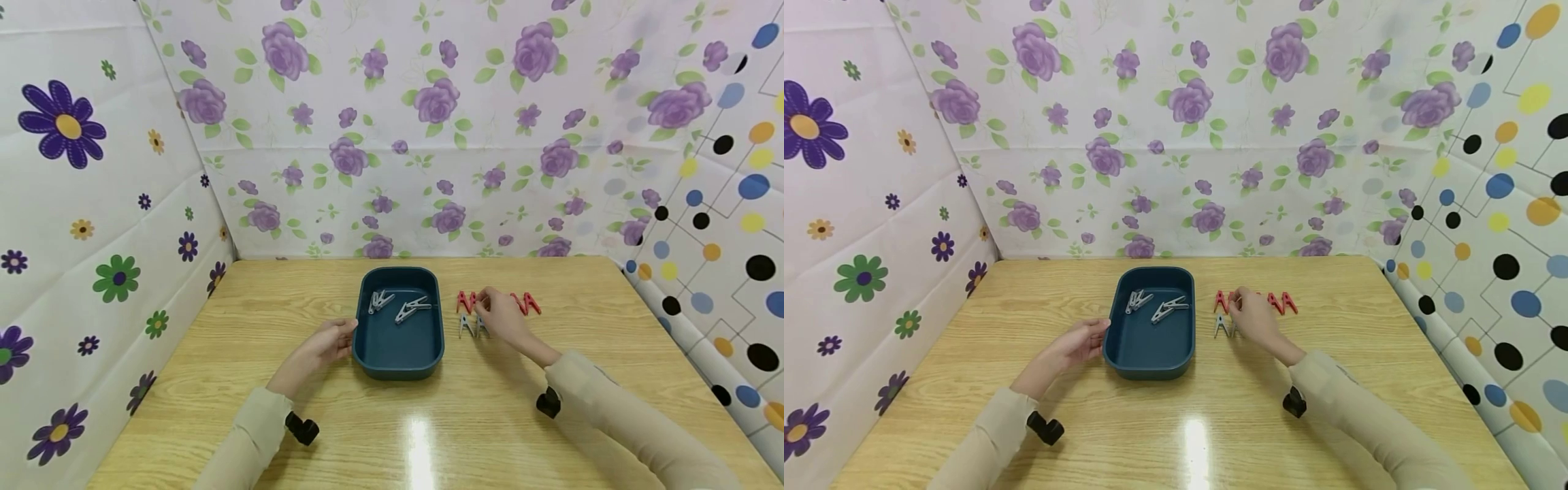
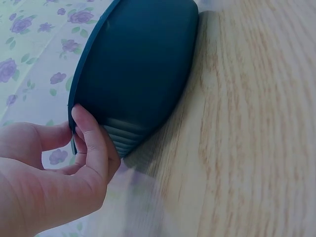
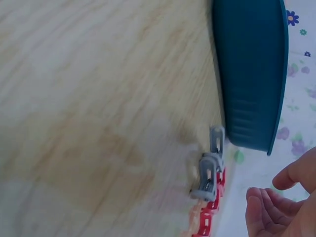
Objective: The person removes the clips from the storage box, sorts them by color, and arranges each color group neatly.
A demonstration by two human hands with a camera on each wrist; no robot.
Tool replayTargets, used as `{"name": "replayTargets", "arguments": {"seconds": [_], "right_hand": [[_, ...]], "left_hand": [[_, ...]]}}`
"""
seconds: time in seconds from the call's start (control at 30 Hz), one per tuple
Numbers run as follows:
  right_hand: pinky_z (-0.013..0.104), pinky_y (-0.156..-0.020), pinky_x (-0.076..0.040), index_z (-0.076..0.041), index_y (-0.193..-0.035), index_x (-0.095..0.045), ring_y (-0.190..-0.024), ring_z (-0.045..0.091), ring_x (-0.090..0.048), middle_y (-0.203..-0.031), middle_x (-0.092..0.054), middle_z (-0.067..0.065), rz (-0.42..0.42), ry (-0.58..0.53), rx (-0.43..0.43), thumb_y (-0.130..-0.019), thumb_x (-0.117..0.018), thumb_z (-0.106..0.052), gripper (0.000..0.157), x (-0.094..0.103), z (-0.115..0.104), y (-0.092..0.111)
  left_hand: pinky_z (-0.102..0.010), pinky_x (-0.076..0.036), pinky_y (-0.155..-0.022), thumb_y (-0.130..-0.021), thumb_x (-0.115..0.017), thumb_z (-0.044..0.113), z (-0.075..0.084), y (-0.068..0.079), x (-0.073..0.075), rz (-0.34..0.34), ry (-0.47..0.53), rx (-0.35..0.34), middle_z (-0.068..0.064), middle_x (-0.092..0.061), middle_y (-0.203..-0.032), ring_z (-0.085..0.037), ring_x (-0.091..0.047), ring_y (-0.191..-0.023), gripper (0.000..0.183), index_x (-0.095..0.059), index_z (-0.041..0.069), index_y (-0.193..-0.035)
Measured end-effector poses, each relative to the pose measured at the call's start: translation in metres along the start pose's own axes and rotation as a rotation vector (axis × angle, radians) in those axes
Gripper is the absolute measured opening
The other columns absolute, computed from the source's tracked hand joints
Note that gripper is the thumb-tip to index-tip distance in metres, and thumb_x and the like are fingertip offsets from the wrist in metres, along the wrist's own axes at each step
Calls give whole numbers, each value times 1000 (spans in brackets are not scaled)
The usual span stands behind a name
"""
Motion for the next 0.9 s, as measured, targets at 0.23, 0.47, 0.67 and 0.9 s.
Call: {"name": "replayTargets", "arguments": {"seconds": [0.23, 0.47, 0.67, 0.9], "right_hand": [[27, -50, -42, 0, -99, -64, -55, 12, -52, -79, -65, 10, -39, 20, -34, -96, -54, -11, 15, -2, -11, -11], [28, -50, -43, -4, -101, -63, -55, 12, -53, -76, -65, 8, -8, 43, -32, -95, -54, -14, 15, -5, -22, -19], [27, -53, -44, -4, -101, -63, -59, 13, -53, -83, -67, 9, -37, 9, -33, -94, -52, -13, 15, -11, -29, -27], [29, -59, -47, -4, -102, -63, -60, 12, -56, -83, -67, 8, -54, 1, -15, -93, -53, -13, 16, -16, -41, -38]], "left_hand": [[-19, -49, -64, -104, -46, 19, 1, 1, 0, -5, 8, 3, 3, -62, -82, -7, -57, -71, 44, -38, -6, -139], [-20, -49, -63, -104, -44, 20, 2, 2, 0, -12, -7, 4, 3, -60, -81, -7, -56, -69, 43, -39, -6, -139], [-21, -49, -64, -104, -45, 21, 1, 0, 1, -19, -14, 9, 3, -62, -83, -8, -58, -72, 45, -38, -5, -141], [-21, -49, -64, -104, -45, 21, 0, 0, 0, -17, -19, -1, 1, -61, -84, -8, -57, -72, 44, -40, -5, -140]]}}
Point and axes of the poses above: each hand's wrist, its own y-axis away from the middle knuckle, its own x-axis out of the back of the hand, z = x × y, the point moved 2 cm from there along -y, towards the middle knuckle
